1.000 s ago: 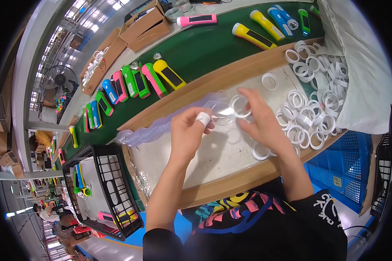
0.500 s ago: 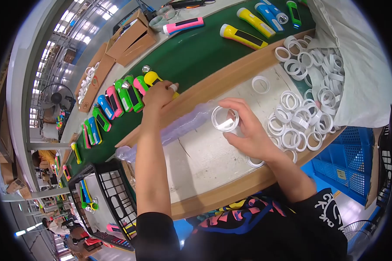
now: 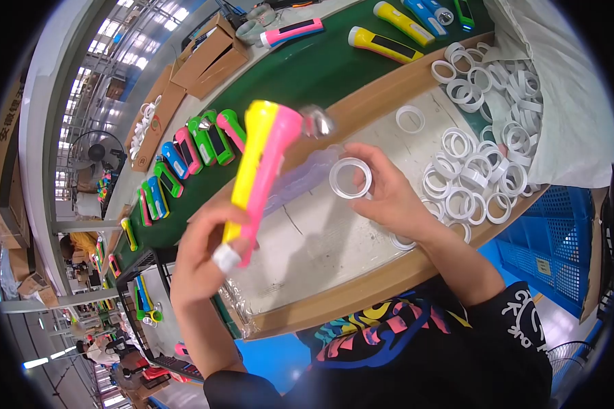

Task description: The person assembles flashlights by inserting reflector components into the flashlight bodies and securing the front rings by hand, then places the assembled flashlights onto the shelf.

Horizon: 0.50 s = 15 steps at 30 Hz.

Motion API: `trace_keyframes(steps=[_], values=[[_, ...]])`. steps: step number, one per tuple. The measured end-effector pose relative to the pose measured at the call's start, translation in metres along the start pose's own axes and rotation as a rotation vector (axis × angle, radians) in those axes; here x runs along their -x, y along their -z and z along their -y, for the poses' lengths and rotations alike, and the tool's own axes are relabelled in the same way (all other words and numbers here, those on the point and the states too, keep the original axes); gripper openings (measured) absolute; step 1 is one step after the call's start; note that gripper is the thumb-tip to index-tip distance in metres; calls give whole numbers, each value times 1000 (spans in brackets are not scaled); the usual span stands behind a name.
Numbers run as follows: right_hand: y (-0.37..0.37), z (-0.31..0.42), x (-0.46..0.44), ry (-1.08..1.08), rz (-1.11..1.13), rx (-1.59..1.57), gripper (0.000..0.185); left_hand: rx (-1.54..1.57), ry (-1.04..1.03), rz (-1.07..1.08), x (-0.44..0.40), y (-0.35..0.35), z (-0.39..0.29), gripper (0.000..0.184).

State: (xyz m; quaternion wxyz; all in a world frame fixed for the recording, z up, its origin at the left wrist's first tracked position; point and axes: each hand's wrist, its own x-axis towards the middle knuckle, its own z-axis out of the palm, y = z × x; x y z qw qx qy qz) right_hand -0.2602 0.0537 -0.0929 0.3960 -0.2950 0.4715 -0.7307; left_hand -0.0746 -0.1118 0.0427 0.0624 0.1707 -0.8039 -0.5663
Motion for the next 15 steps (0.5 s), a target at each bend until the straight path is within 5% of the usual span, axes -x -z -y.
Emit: trace_keyframes(steps=[10, 13, 15], values=[[-3, 0, 5, 77, 16, -5, 63, -875, -115, 163, 43, -32, -20, 37], [5, 7, 7, 55, 102, 189, 55, -898, -90, 118, 47, -31, -26, 44], [7, 17, 7, 347, 171, 692, 49, -942, -134, 49, 47, -28, -30, 52]])
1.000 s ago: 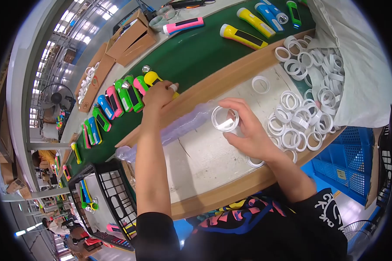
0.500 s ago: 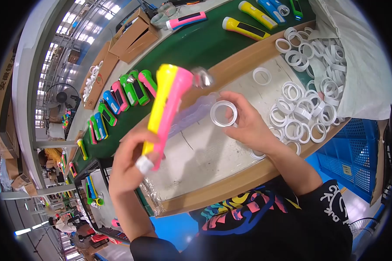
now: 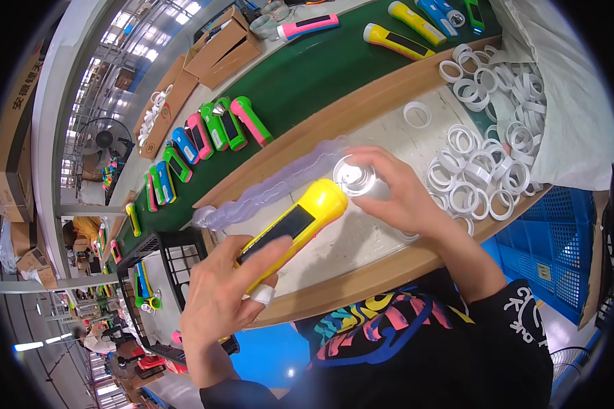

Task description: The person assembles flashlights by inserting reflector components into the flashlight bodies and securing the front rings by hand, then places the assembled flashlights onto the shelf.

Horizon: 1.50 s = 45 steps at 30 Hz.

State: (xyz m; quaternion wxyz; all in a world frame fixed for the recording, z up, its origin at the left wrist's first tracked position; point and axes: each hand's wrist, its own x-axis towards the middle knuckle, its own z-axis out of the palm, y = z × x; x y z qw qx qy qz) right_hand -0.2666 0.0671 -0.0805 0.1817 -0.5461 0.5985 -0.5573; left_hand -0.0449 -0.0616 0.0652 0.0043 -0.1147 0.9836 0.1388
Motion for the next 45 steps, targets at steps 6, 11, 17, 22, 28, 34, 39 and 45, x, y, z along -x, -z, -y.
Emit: trace_keyframes(steps=[6, 11, 17, 22, 28, 34, 39, 45], values=[[10, 28, 6, 91, 178, 246, 56, -10, -50, -1, -7, 3, -7, 52], [30, 38, 11, 103, 364, 150, 65, 83, -104, -12, 0, -5, -1, 50], [12, 29, 19, 221, 368, -249, 64, 833, 194, -48, 26, -54, 1, 52], [19, 75, 14, 691, 200, -119, 49, 1004, 26, 101, 37, -53, -17, 58], [-10, 17, 2, -304, 99, -314, 32, -92, -150, -237, 2, -67, -14, 51], [-6, 26, 4, -744, 61, -1109, 42, -159, -272, -393, 0, -85, 13, 49], [11, 47, 18, 375, 167, -154, 34, 740, -24, 10, 5, -75, -6, 53], [-5, 20, -10, -833, -14, -913, 30, -158, -178, -324, -11, -99, 1, 62]])
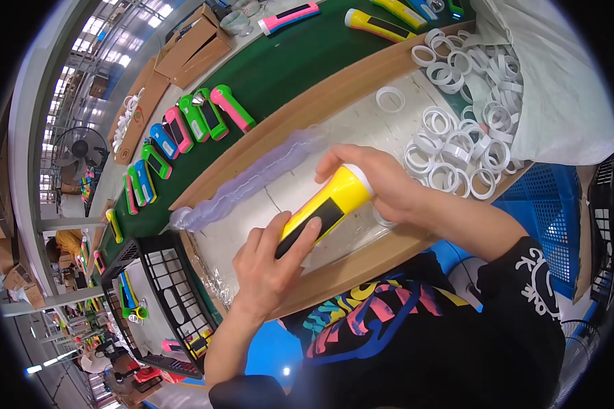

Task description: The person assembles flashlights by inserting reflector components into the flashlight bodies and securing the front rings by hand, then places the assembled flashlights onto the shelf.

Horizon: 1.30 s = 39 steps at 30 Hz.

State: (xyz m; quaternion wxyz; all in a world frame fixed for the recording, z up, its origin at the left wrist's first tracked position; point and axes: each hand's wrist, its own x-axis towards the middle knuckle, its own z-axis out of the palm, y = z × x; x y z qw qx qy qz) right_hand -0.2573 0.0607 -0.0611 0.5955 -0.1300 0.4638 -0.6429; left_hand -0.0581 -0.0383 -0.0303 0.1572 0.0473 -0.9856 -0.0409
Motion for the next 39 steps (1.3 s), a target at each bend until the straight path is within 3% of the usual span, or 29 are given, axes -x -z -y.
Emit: trace_keyframes(steps=[1, 2, 3, 4, 5, 6, 8, 9, 10, 12, 14, 15, 16, 17, 19, 20, 22, 25, 26, 27, 31, 34, 37, 38, 39], values=[[-2, -2, 4, 83, 55, 84, 32, 3, -27, -42, 5, 1, 3, 61], [-2, -1, 9, 179, 109, 174, 35, 229, 73, -29, 10, 5, 0, 60], [-4, 9, 20, 340, 212, 434, 40, 691, 410, 89, 13, 17, -5, 58], [-1, 7, 23, 633, 284, 637, 40, 1150, 758, 210, 15, 28, -10, 58], [0, 4, 26, 927, 365, 839, 41, 1306, 731, 254, 16, 29, -11, 57], [-4, 5, 29, 1137, 428, 763, 38, 1458, 702, 304, 19, 30, -12, 57], [1, 7, 30, 921, 355, 672, 36, 950, 331, 177, 9, 33, -13, 57], [-8, 7, 19, 525, 83, 599, 38, 387, 163, 20, -2, 32, -15, 55], [-4, -4, -2, -46, -2, 9, 41, -124, -31, 57, -10, 32, -18, 54], [4, -11, -16, -288, -74, -33, 39, -214, -133, 70, -18, 21, -8, 51], [-4, -4, 2, -292, -107, -59, 41, -125, -133, 9, -9, 10, 13, 56], [-9, 1, 12, -118, -63, -44, 42, 99, 16, 6, -4, 13, 12, 59], [-9, 4, 17, 58, -24, -24, 44, 525, 231, -41, -1, 12, 6, 58], [-7, -8, 4, 614, 26, 529, 45, 917, 491, 92, 4, 19, 4, 52], [6, -16, 18, 616, 57, 620, 40, 777, 327, 93, 0, 15, -4, 55], [7, -19, 5, 311, -45, 375, 38, 347, 183, 58, -7, 14, -8, 58], [19, -27, -25, 40, -174, 226, 36, 89, 145, 113, -16, 0, -12, 61], [13, -7, -16, 50, -119, 335, 40, 139, 136, -66, -5, -31, 0, 62], [13, 0, -14, 65, -93, 412, 41, 219, 175, -102, 0, -35, 1, 58], [18, 1, -12, 27, -2, 270, 45, 459, 312, -132, 4, -38, -1, 54], [10, 4, 5, 206, 39, 4, 49, 1485, 968, -139, 18, -44, -21, 54], [5, -12, 7, 329, 189, -74, 53, 2133, 970, -110, 24, -54, -32, 57], [-1, -27, 6, 338, 238, -254, 47, 2712, 882, 120, 37, -69, -37, 63], [-4, -30, 6, 345, 243, -351, 44, 2627, 861, 126, 33, -65, -42, 57], [-7, -30, 7, 343, 246, -346, 44, 2306, 872, 110, 27, -54, -48, 53]])
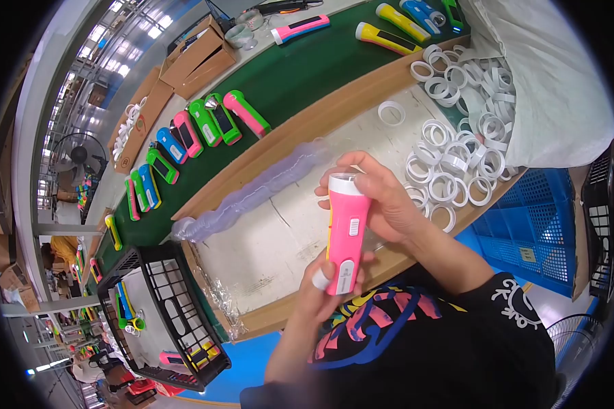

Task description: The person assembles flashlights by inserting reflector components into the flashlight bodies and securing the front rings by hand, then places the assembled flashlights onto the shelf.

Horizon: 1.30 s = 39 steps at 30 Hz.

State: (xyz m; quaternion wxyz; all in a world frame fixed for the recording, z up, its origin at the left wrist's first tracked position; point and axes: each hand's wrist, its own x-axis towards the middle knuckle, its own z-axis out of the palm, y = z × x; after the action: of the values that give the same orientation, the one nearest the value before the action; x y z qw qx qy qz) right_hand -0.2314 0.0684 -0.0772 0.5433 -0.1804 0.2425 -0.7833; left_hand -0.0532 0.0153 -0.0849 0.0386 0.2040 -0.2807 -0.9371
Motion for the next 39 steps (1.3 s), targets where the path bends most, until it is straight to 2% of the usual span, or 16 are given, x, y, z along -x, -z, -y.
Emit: trace_keyframes(steps=[2, 3, 6, 10, 13, 17, 22, 24, 28, 29, 31, 32, 35, 36, 38, 39], values=[[-7, -1, 1, 65, -93, 64, 32, -798, -315, -193, -3, -7, 0, 43], [-12, -1, 2, 52, -84, 67, 32, -790, -324, -204, -1, -9, 0, 43], [-19, -1, 4, 131, -74, 119, 24, -563, -102, -210, 5, -19, 4, 41], [-13, -5, 7, 110, 251, -355, 25, 244, 79, 188, 9, -34, 19, 38], [-12, 3, 17, 237, -15, 125, 21, -1180, -484, -334, 0, -28, 8, 36], [-4, -7, 14, 252, -188, 301, 20, -1308, -599, -429, -21, -4, 20, 41], [-1, 8, 5, 25, -321, 221, 19, -1238, -515, -379, -24, -3, 13, 42], [17, 7, 1, -44, -293, -85, 24, -106, 20, -77, -16, -2, -2, 42], [19, 23, 6, -91, -226, 165, 29, 344, 63, -19, -18, 13, 10, 44], [21, 24, 6, -81, -235, 159, 29, 238, 88, 86, -23, 12, 6, 47], [24, 25, 3, -38, -305, 356, 28, -338, -35, -197, -25, -6, 3, 46], [23, 27, 3, -31, -311, 354, 28, -1063, -279, -247, -29, -7, 3, 46], [16, 29, 3, 17, -334, 465, 26, -1190, -300, -292, -35, -23, -1, 41], [14, 27, 5, 12, -294, 273, 27, -1189, -299, -292, -34, -23, 0, 41], [7, 28, 6, 24, -260, 53, 25, -183, 71, -65, -31, -24, 7, 37], [5, 28, 7, 25, -264, 52, 25, -91, 84, -43, -28, -30, 9, 33]])
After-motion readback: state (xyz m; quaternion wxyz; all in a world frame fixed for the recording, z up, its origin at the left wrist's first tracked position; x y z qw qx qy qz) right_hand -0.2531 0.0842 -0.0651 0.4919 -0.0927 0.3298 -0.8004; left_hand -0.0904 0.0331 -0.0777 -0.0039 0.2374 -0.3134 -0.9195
